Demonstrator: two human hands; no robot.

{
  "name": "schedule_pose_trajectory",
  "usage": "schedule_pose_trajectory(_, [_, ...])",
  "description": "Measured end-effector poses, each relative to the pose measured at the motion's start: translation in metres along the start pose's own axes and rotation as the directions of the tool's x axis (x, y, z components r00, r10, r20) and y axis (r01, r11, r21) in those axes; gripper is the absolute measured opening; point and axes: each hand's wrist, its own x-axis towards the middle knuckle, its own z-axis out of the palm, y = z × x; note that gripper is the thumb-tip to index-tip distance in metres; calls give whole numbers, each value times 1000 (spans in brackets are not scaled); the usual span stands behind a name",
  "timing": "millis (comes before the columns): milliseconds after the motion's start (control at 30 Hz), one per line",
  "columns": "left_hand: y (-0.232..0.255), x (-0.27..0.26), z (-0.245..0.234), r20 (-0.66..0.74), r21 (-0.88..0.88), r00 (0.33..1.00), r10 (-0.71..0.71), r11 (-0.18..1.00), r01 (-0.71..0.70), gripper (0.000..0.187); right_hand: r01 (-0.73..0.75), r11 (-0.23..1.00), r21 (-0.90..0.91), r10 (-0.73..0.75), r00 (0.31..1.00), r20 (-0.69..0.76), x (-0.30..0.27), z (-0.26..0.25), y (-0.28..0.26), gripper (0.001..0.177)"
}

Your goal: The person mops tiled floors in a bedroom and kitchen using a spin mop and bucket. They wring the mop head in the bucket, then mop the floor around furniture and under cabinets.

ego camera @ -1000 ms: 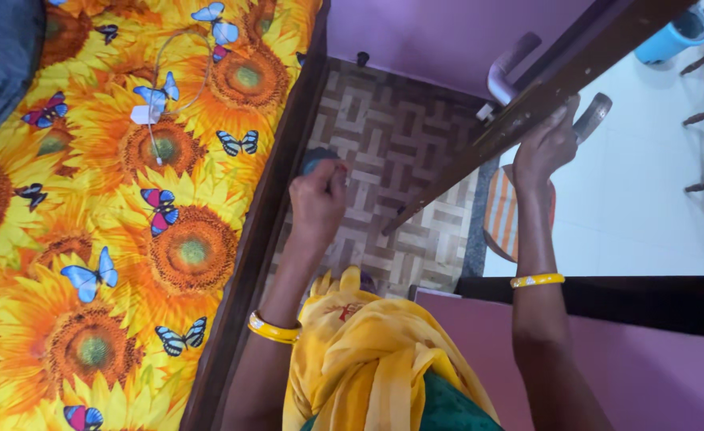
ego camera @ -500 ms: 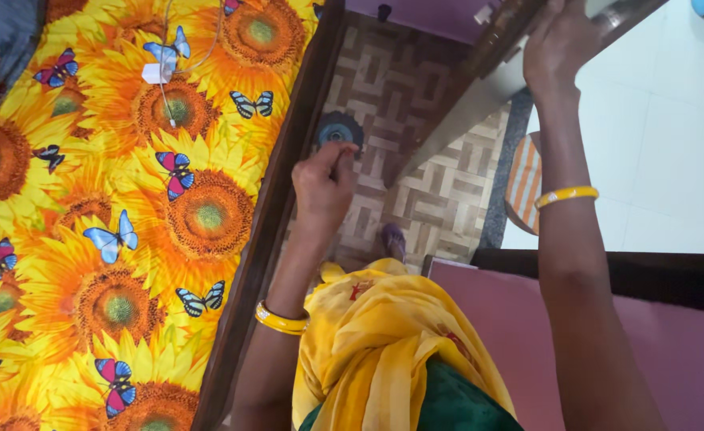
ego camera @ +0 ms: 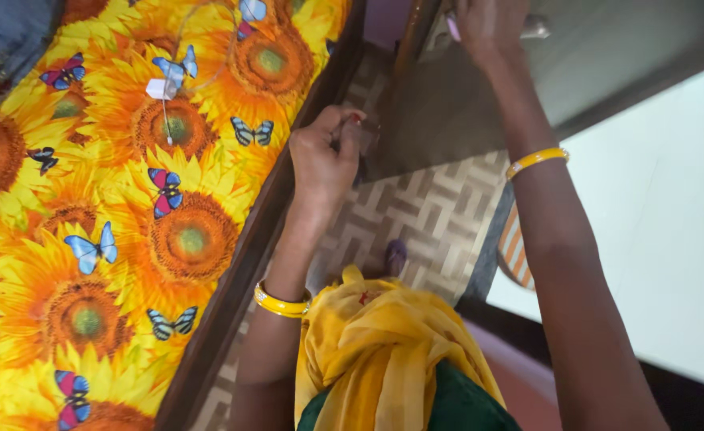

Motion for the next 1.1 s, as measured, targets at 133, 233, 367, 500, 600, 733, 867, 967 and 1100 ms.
schedule_pose_trajectory(133, [5,35,38,-97,-76,995,1,997,-8,9,-97,993,63,76,959,272,49,29,-7,59])
schedule_pose_trajectory(233, [5,56,52,-191,-13,981,35,999,-38,15,-82,984,160,50,980,192,89,57,-13,61])
schedule_pose_trajectory(367, [-3,80,61,-261,-49,960,-98,995,89,13,-3,989,151,-29,977,212,122,82,-3,63])
schedule_pose_trajectory(500, [-15,111,64,-313,-27,949,-32,999,25,14,97,989,112,-118,972,201,159,123,17,63])
schedule_pose_trajectory(600, [-27,142,67,-338,-35,941,-7,999,-5,14,22,991,131,-49,977,208,179,156,33,57])
schedule_pose_trajectory(733, [-48,193,81,-363,-18,919,152,985,-170,11,17,997,69,-32,975,219,198,191,52,55])
schedule_pose_trajectory(867, [-65,245,91,-360,-77,928,101,988,-137,12,-59,995,81,40,975,219,230,215,71,54])
schedule_pose_trajectory(967, [-74,272,99,-359,-110,933,-20,994,-21,10,-39,997,60,25,978,209,228,229,86,54])
schedule_pose_trajectory(1100, [-82,299,107,-362,-91,932,-7,995,-27,8,-24,1000,3,23,992,123,244,246,98,56])
